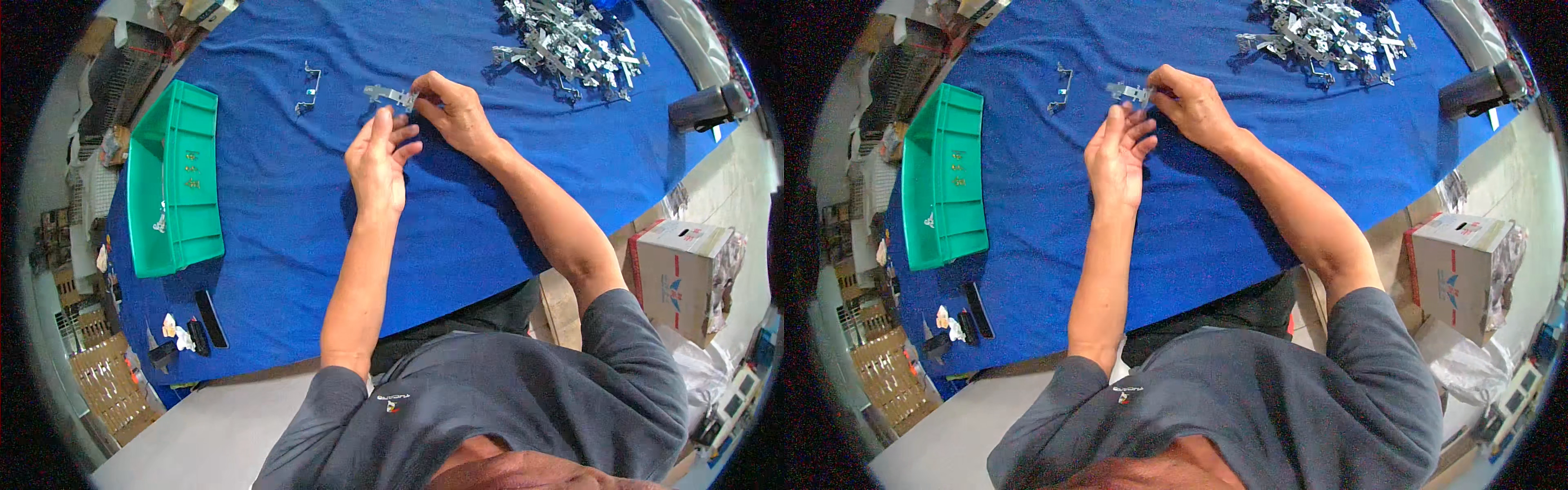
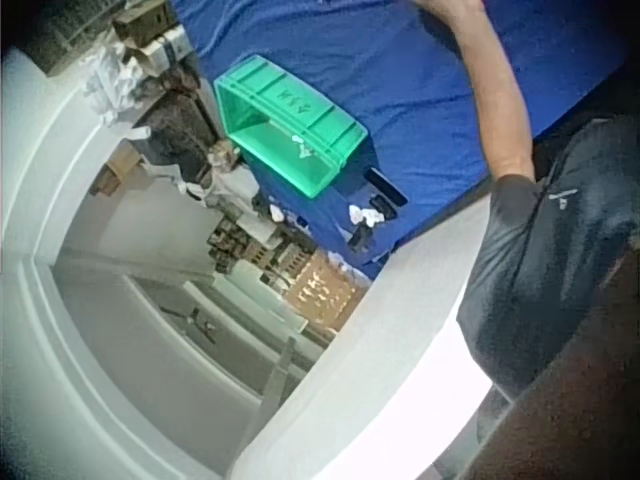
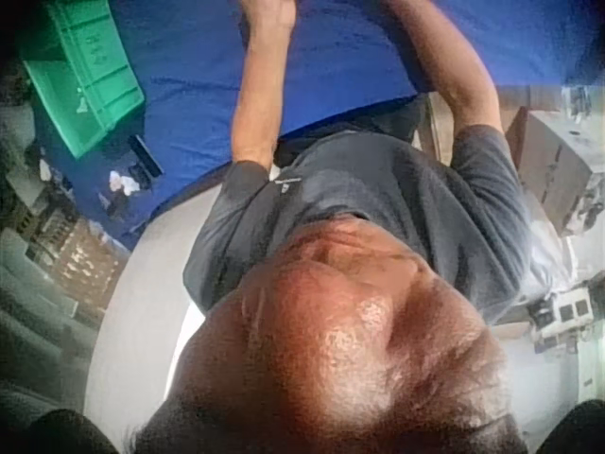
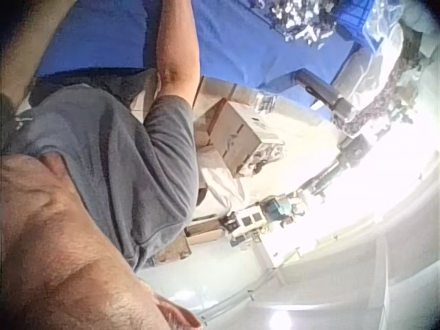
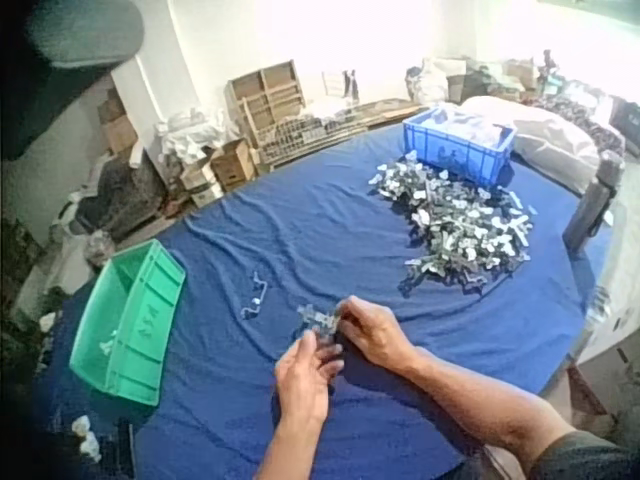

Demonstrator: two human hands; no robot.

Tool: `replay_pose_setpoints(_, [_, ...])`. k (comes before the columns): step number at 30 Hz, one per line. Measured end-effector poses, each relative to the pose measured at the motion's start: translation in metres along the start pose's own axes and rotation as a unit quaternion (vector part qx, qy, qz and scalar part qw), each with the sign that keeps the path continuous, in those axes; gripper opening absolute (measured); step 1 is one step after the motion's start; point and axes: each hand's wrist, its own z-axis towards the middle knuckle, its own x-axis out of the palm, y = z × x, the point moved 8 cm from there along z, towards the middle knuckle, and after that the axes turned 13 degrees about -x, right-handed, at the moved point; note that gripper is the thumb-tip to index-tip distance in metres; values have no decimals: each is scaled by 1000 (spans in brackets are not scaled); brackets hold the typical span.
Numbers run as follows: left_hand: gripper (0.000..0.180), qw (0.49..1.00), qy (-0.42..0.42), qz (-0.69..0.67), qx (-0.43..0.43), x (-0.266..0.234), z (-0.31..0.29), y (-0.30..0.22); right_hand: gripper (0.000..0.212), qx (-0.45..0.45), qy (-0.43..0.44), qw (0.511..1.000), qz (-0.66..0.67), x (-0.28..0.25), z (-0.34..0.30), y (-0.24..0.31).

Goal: The recorder is assembling small metal components by inserting pins and fitting pieces together on a table.

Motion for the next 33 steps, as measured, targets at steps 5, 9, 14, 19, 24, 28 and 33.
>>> replay_pose_setpoints(5, [20, 995, 42, 25, 82, 13, 24, -14, 19, -62, 1, 997, -47, 1, 4, 13])
replay_pose_setpoints(9, [20, 988, 60, 53, 133, 13, 36, -13, 19, -35, -3, 999, -6, -1, 3, 5])
replay_pose_setpoints(14, [17, 980, 39, 104, 166, 7, 39, -14, 22, 13, 33, 999, -17, 2, 1, -8])
replay_pose_setpoints(19, [14, 973, 25, 98, 209, 11, 30, -14, 25, 22, 34, 999, -30, 7, 2, -6])
replay_pose_setpoints(24, [12, 968, 4, 95, 232, 5, 27, -20, 26, 42, 55, 998, -11, 9, 3, -8])
replay_pose_setpoints(28, [22, 980, -6, 85, 180, 8, 27, -18, 23, 46, 75, 996, -29, 10, 1, -7])
replay_pose_setpoints(33, [24, 983, 7, 77, 167, 6, 29, -16, 22, 10, 59, 998, -27, 8, 3, -1])
